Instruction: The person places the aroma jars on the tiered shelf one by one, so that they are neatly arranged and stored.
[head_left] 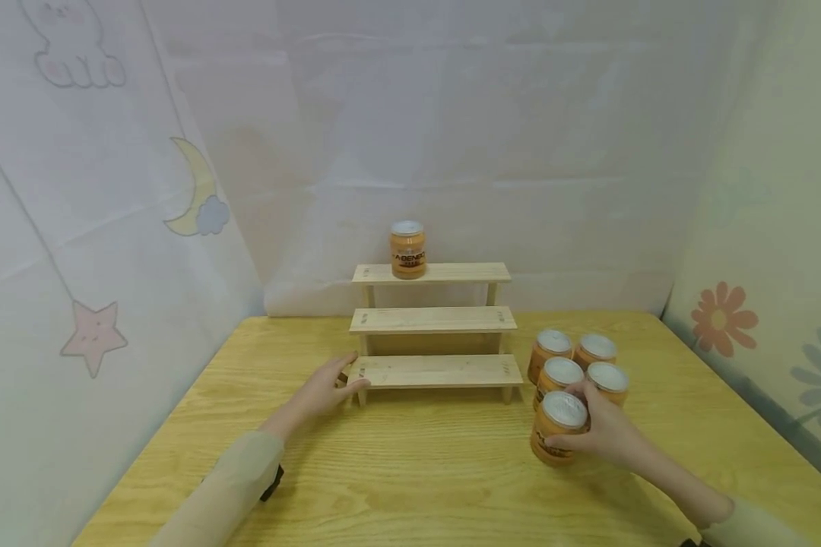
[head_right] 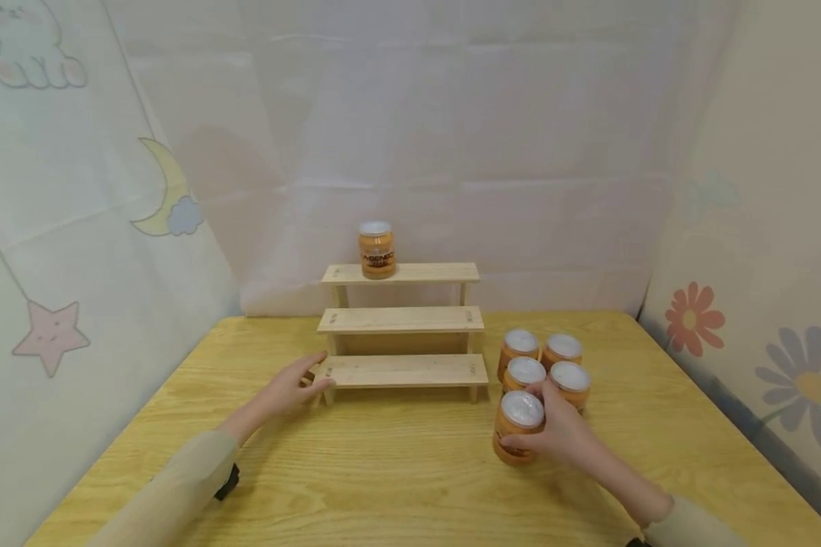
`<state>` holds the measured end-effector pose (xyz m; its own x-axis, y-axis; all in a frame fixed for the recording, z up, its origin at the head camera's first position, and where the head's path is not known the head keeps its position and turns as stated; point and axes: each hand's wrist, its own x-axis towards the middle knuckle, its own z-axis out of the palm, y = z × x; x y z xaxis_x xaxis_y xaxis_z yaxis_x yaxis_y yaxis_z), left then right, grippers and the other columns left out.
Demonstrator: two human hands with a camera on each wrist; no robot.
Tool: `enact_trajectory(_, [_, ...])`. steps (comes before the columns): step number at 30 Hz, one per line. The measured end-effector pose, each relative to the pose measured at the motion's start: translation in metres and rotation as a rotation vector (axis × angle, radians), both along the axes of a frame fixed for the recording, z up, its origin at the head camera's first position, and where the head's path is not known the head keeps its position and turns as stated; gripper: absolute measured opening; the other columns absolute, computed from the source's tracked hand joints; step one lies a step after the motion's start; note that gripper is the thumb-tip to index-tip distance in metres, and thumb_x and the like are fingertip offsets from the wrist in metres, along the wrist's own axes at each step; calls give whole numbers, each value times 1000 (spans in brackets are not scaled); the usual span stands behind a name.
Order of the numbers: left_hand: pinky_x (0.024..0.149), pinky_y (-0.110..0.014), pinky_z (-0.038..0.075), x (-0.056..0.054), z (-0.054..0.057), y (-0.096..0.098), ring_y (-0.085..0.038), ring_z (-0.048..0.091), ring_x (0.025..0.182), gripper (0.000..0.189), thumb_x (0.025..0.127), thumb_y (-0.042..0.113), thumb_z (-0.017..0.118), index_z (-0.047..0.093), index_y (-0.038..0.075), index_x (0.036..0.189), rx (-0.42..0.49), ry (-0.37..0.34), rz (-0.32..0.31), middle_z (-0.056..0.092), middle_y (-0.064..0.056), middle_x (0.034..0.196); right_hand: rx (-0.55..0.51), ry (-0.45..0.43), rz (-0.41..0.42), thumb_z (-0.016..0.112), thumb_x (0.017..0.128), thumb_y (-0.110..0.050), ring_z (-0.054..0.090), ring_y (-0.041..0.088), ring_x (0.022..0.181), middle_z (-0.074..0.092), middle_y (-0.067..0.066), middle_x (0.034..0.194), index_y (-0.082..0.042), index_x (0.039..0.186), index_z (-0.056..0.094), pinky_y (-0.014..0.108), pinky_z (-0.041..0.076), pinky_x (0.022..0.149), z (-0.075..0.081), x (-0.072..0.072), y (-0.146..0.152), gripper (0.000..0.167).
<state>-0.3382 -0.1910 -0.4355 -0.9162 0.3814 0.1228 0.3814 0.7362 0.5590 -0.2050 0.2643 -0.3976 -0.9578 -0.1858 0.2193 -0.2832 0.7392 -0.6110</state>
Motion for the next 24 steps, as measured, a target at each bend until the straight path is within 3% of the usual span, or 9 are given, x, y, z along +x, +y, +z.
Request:
enact_trajectory(3, [85, -42, 52, 1, 1, 0, -31, 55, 110, 81, 88, 55, 55, 28, 8, 148, 8, -8, 3, 37, -16, 147, 16, 31, 4, 84, 64, -42, 59, 28, 101, 59, 13, 112, 0, 121, 45, 38, 51, 77, 1, 2, 0, 81])
enact_trajectory(11, [85, -42, 51, 3, 2, -2, -31, 55, 110, 81, 88, 55, 55, 27, 9, 149, 22, -26, 5, 36, -15, 148, -1, -26, 51, 81, 71, -39, 59, 23, 94, 59, 16, 113, -2, 129, 43, 25, 49, 66, 14, 5, 6, 79])
enact_trajectory(18, [85, -42, 51, 4, 4, -3, -30, 55, 110, 79, 89, 53, 55, 27, 8, 148, 24, -17, -1, 36, -16, 147, -66, 14, 54, 77, 78, -30, 57, 24, 95, 53, 18, 119, -1, 135, 36, 24, 52, 71, 46, -3, 7, 76])
enact_trajectory(24, [86, -41, 51, 4, 2, -1, -30, 55, 109, 79, 89, 51, 56, 27, 9, 148, 26, -21, -6, 36, -15, 148, -88, -43, 30, 72, 82, -36, 54, 29, 103, 48, 16, 123, -4, 135, 33, 33, 52, 75, 78, -15, 4, 74])
